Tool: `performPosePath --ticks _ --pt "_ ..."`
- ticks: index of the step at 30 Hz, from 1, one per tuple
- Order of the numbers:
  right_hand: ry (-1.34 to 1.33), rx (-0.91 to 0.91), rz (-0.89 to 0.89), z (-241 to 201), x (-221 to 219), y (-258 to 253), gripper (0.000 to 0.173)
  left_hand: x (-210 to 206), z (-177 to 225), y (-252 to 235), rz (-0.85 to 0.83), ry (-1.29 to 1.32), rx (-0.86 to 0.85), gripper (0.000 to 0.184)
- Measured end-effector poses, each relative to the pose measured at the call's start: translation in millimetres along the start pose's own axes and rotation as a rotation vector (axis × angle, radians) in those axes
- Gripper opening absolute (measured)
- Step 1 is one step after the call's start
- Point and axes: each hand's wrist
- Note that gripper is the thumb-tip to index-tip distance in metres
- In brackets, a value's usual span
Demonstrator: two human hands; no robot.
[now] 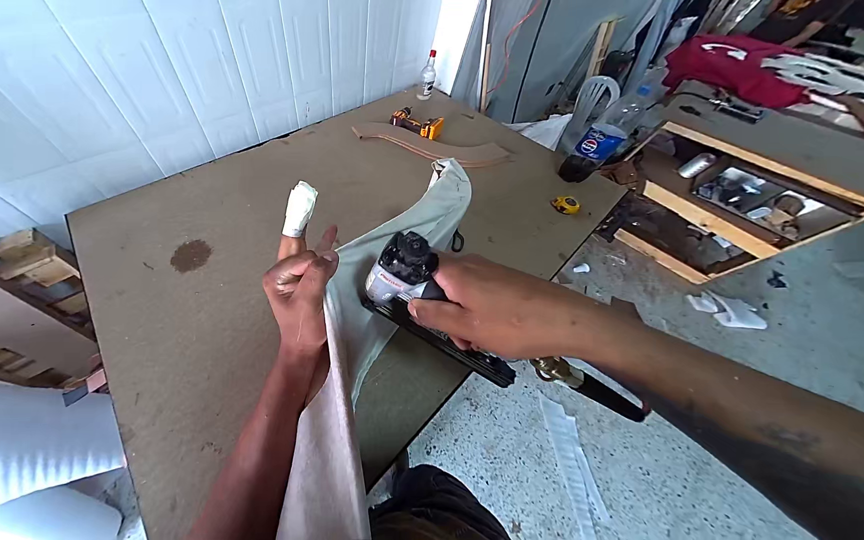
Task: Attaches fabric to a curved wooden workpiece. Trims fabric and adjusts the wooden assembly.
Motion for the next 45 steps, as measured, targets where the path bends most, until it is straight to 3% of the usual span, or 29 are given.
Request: performPosePath --ticks 13,15,18,20,23,25,28,29,32,34,35,37,38,41,45 --pt "0.052 0.06 -0.094 -16 -18 14 0.024 4 13 7 0.04 -0.116 0.074 0.034" --pt "0.086 0.082 -0.078 -20 -19 13 0.024 8 17 3 0.013 -0.13 0.072 0.033" --pt "0.101 0.103 -0.082 -20 -17 12 0.025 22 44 13 -0.115 -0.383 0.198 0.029" --pt "0.068 0.115 -0.082 -14 -19 10 0.025 37 70 34 -0.266 -0.616 0.331 0.039" --pt "0.025 0.127 -0.081 -4 -22 7 0.026 37 106 65 -0.398 -0.794 0.465 0.075" --pt "0.009 0.146 -0.065 2 -22 4 0.025 26 125 76 -0.376 -0.763 0.419 0.06" --pt "0.0 0.201 -0.046 10 -24 1 0.023 25 150 80 -0.232 -0.678 0.229 0.013" --pt "0.0 0.216 -0.037 13 -25 -1 0.023 29 156 79 -0.2 -0.709 0.167 0.012" --pt "-0.013 0.257 -0.007 19 -27 -1 0.023 35 154 88 -0.195 -0.748 0.21 0.027" --pt "0.007 0.275 0.002 20 -26 -1 0.023 28 149 95 -0.258 -0.741 0.37 0.076" --pt "0.014 0.283 0.004 21 -26 0 0.023 20 145 99 -0.228 -0.731 0.398 0.072" --pt "0.017 0.289 0.006 23 -26 1 0.024 7 137 110 -0.051 -0.644 0.34 0.021" --pt "0.013 0.289 0.009 23 -26 2 0.024 3 133 117 0.066 -0.602 0.291 0.006" --pt "0.028 0.299 -0.02 24 -24 6 0.023 1 126 132 0.292 -0.501 0.25 0.017" --pt "0.034 0.342 -0.008 29 -23 10 0.021 -10 128 129 0.229 -0.594 0.083 0.015"
Point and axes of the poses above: each hand's wrist, its own y-axis away from the middle knuckle, its own x-axis out of the back of the hand, z = x × y, and after that the axes turned 7 degrees about -x, right-handed
